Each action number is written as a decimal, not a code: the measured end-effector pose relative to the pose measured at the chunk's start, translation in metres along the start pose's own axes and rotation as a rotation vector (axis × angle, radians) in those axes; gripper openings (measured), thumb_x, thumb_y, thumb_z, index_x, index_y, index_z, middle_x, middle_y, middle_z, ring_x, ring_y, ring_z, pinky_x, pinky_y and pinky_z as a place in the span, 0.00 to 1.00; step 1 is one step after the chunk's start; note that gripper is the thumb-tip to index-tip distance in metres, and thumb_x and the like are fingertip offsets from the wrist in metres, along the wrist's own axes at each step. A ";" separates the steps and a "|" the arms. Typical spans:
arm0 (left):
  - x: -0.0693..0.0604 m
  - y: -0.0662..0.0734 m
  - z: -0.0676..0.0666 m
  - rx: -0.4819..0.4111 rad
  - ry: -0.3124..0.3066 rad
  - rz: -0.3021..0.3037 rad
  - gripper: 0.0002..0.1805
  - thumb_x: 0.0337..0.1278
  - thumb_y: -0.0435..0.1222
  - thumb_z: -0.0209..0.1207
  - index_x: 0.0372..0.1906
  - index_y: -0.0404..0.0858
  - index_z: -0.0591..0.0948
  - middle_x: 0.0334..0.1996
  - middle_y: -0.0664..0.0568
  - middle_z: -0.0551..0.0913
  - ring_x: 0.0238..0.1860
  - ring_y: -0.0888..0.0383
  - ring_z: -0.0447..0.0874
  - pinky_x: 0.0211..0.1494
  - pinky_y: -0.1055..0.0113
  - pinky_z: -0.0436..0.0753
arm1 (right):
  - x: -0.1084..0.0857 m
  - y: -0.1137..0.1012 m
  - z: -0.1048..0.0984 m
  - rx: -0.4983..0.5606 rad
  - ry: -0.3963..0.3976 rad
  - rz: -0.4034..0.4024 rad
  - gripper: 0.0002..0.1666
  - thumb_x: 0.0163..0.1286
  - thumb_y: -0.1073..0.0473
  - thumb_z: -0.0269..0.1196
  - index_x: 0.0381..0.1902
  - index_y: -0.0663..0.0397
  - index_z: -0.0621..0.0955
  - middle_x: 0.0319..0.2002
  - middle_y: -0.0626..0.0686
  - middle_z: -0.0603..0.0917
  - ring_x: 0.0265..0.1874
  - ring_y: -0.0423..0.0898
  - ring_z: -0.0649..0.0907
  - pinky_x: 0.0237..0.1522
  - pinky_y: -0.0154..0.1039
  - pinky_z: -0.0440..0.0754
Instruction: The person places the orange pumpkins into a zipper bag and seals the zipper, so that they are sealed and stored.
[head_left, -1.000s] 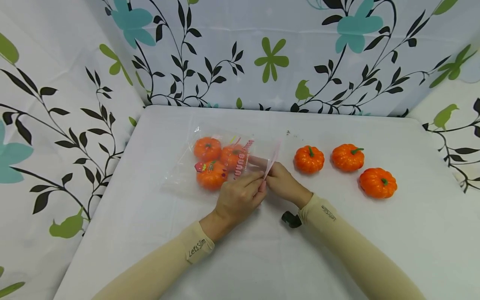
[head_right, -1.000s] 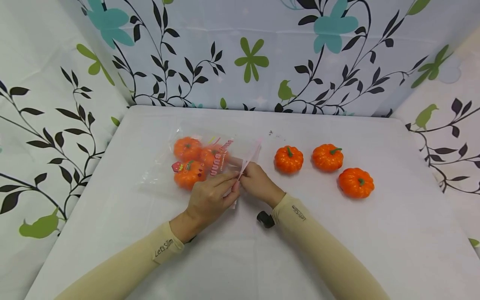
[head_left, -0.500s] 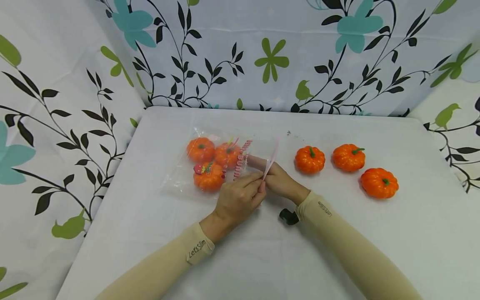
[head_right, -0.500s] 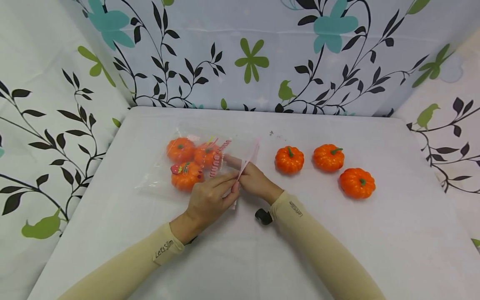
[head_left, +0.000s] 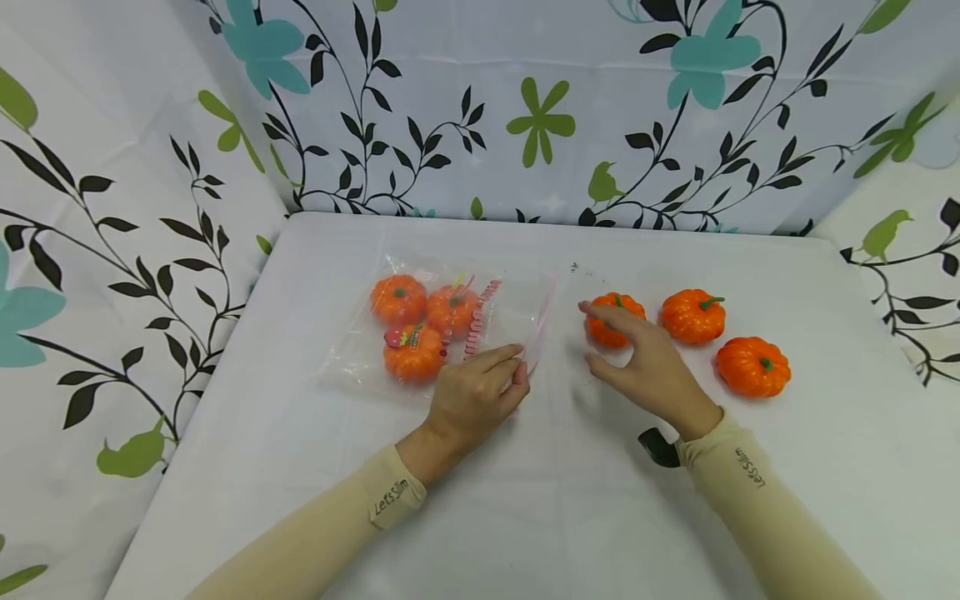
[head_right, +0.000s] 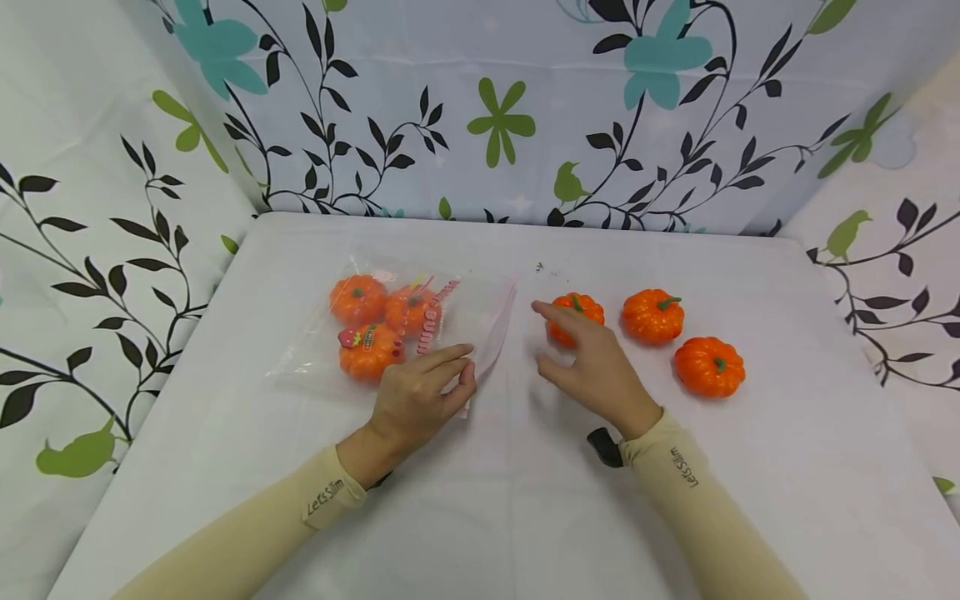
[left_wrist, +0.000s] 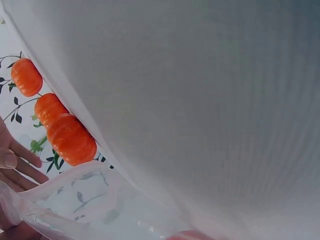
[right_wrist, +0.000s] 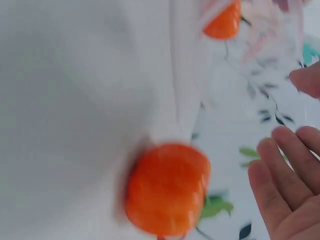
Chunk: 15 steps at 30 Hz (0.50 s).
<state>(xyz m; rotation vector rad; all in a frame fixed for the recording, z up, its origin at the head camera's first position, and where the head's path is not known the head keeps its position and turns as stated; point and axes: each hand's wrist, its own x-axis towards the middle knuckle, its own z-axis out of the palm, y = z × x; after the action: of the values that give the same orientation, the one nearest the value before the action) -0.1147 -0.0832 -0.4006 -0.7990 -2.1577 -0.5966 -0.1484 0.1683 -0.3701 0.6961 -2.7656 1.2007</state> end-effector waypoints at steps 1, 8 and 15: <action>0.000 0.000 0.000 -0.002 -0.001 -0.002 0.05 0.54 0.31 0.66 0.31 0.34 0.90 0.38 0.48 0.90 0.38 0.56 0.91 0.40 0.65 0.88 | 0.000 0.001 -0.005 -0.035 0.027 -0.003 0.41 0.61 0.64 0.72 0.72 0.50 0.73 0.68 0.50 0.76 0.68 0.51 0.74 0.67 0.58 0.71; 0.000 0.001 -0.002 -0.014 -0.009 -0.015 0.05 0.53 0.31 0.66 0.30 0.33 0.90 0.38 0.48 0.90 0.38 0.55 0.91 0.38 0.65 0.88 | 0.004 0.009 -0.032 -0.151 0.110 0.032 0.64 0.54 0.58 0.79 0.82 0.41 0.55 0.78 0.51 0.58 0.76 0.55 0.61 0.60 0.67 0.74; 0.000 0.003 -0.004 -0.020 -0.023 -0.028 0.05 0.53 0.31 0.66 0.31 0.33 0.90 0.38 0.47 0.90 0.39 0.55 0.91 0.40 0.65 0.87 | 0.013 0.017 -0.037 -0.150 0.100 0.082 0.80 0.47 0.52 0.83 0.83 0.42 0.40 0.82 0.49 0.42 0.79 0.55 0.49 0.64 0.68 0.69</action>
<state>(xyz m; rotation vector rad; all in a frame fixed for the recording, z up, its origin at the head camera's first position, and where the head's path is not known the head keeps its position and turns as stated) -0.1111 -0.0837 -0.3981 -0.7913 -2.1906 -0.6268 -0.1719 0.1994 -0.3526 0.4993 -2.7882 0.9971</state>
